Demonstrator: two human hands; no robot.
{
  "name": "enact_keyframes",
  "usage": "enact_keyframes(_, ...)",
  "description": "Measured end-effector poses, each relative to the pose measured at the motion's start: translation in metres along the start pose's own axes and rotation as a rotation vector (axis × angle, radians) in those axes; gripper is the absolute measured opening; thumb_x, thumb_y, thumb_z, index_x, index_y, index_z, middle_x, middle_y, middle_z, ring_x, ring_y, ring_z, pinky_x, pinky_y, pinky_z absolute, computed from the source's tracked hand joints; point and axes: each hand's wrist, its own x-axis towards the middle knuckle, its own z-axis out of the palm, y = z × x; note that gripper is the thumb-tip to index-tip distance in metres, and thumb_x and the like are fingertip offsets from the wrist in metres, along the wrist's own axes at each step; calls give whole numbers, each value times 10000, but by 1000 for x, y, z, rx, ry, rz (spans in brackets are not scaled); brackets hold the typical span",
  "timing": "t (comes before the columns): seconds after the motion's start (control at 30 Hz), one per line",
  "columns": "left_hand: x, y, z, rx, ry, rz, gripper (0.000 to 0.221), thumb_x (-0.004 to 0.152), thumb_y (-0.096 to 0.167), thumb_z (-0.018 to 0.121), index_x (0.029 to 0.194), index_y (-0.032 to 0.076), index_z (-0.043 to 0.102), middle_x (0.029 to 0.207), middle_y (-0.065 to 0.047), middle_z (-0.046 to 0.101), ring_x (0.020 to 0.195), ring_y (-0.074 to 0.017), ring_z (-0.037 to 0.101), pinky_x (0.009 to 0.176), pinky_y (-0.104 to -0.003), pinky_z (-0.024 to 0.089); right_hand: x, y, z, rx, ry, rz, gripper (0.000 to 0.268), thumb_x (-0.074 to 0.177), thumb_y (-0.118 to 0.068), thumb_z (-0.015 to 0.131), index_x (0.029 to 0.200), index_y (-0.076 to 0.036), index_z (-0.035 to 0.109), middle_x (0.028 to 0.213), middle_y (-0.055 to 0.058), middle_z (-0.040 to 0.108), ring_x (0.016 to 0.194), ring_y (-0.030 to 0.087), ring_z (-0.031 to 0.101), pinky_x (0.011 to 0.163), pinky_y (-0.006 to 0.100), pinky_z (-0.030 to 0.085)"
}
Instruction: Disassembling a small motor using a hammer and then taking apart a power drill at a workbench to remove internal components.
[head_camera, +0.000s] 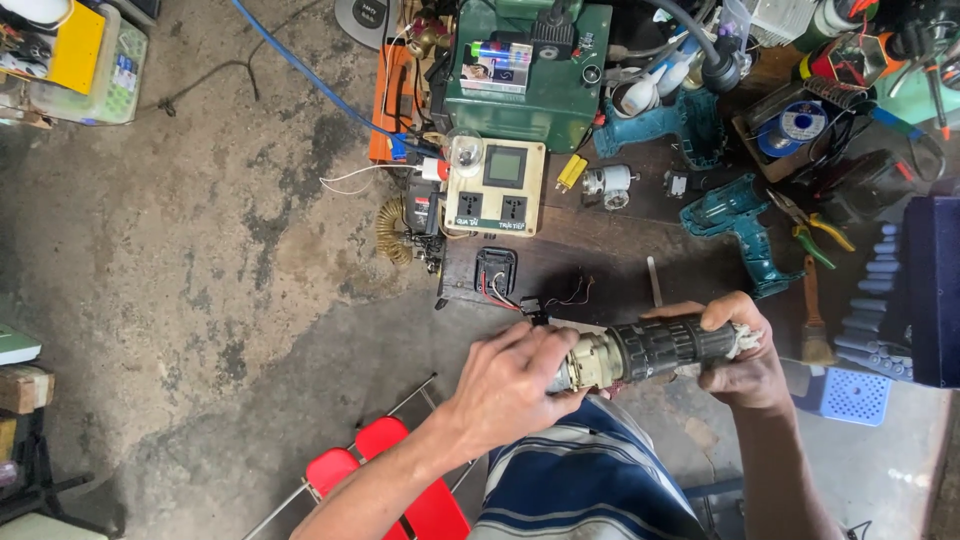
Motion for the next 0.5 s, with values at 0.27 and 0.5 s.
enact_keyframes(0.27, 10, 12, -12, 135, 108, 2, 520, 694, 298, 942, 1061, 57, 663, 903, -70, 730, 755, -245, 664, 620, -400, 551, 1, 4, 0, 21, 80, -18, 361, 895, -79, 820, 1200, -107, 627, 1257, 321, 671, 1054, 414, 753, 814, 511, 677)
enact_keyframes(0.5, 11, 14, -12, 104, 53, -21, 614, 683, 342, 993, 1088, 31, 651, 928, -101, 754, 828, -269, 695, 655, -431, 584, 1, 6, 1, -14, 125, -9, 548, 734, -127, 961, 1155, -112, 610, 1025, 186, 774, 892, 269, 791, 708, 352, 676)
